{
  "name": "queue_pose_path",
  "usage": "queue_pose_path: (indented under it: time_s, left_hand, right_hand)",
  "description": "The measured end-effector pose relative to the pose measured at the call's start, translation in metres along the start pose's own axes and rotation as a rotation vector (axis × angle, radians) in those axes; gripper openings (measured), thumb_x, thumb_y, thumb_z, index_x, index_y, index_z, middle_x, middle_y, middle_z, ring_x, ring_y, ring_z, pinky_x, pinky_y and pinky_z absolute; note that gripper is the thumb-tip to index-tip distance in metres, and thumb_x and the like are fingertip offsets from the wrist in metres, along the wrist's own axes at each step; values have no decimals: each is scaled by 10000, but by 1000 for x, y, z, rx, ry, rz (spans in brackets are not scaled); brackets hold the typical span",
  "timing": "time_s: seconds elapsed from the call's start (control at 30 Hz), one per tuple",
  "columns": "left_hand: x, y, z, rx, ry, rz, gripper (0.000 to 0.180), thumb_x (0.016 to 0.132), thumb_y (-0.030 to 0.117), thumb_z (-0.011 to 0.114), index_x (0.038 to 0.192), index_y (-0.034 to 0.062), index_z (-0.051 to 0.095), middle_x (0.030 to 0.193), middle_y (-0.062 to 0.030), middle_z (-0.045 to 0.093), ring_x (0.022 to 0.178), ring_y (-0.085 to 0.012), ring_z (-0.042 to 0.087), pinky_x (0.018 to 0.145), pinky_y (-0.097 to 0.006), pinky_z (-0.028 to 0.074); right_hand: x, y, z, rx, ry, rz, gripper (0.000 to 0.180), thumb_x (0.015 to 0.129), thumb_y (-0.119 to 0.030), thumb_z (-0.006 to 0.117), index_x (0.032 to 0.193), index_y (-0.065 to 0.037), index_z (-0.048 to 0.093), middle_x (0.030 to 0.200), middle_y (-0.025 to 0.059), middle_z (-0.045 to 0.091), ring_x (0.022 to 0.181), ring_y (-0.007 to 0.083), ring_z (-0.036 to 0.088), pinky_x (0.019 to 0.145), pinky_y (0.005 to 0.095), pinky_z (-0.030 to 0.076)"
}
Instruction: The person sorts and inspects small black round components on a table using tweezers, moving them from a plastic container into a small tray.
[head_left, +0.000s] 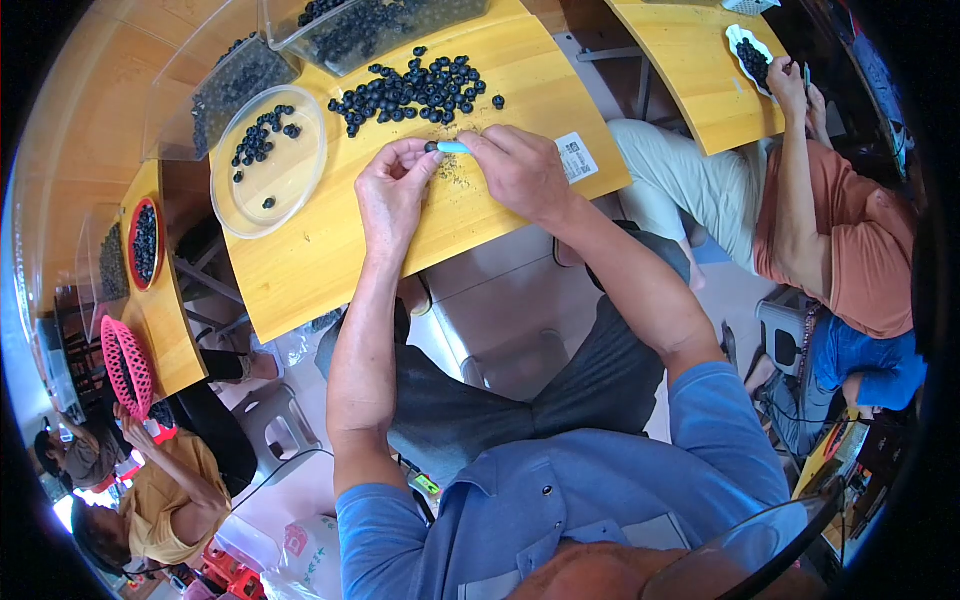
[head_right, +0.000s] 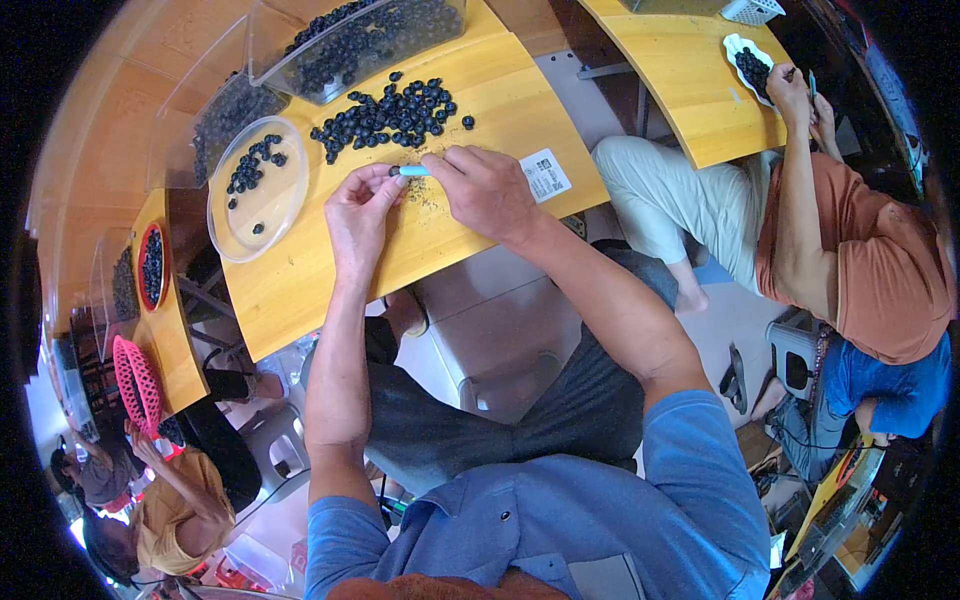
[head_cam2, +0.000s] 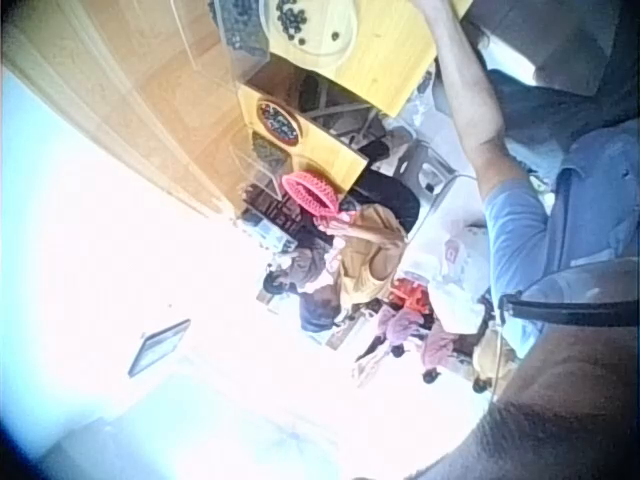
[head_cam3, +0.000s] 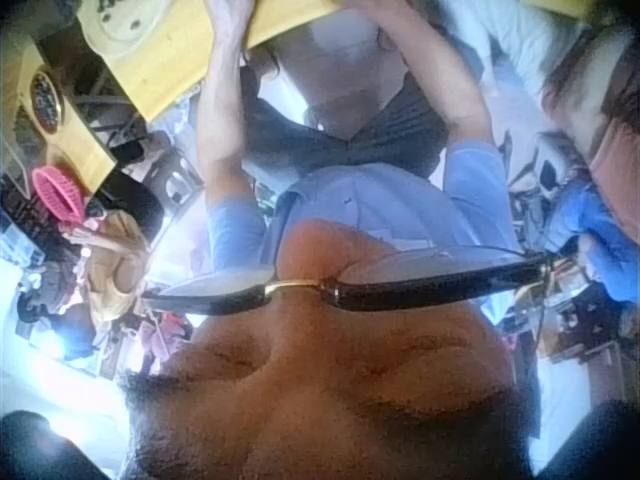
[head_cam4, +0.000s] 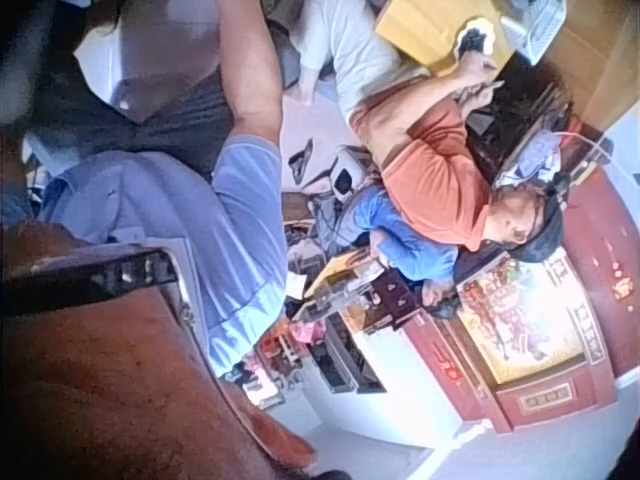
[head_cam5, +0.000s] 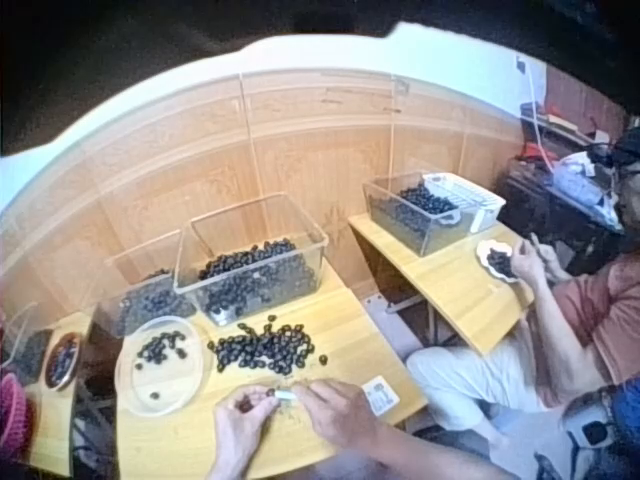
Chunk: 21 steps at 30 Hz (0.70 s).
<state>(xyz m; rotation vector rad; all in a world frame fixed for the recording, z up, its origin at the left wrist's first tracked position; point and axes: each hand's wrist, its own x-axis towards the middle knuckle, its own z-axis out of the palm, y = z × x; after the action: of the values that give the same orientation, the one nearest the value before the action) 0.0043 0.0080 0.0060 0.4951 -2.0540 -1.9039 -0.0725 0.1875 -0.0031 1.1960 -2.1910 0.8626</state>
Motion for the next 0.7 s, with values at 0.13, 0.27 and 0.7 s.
queue_pose_path:
  time_s: [0.13, 0.27, 0.7]
  left_hand:
    - [0, 1, -1, 34, 6, 4, 219, 924, 66, 808, 1108, -19, 725, 882, -16, 722, 679, -37, 589, 542, -192, 451]
    - [-2, 3, 0, 31, 25, -24, 212, 927, 64, 804, 1106, -13, 722, 887, -18, 720, 688, -35, 591, 529, -194, 446]
    - [-9, 0, -9, -77, 44, 81, 179, 947, -5, 759, 1115, -36, 704, 970, -57, 736, 852, -100, 692, 801, -236, 572]
  right_hand:
    - [0, 0, 0, -6, -15, 0, 245, 854, -89, 664, 1086, -46, 727, 838, 63, 634, 752, 242, 677, 651, 381, 556]
    - [0, 0, 2, 1, -15, -16, 246, 859, -84, 661, 1094, -42, 724, 840, 65, 628, 751, 244, 676, 652, 379, 555]
    - [0, 1, 6, -24, -81, 94, 181, 873, -63, 637, 1041, -61, 706, 844, 77, 617, 767, 268, 694, 647, 411, 572]
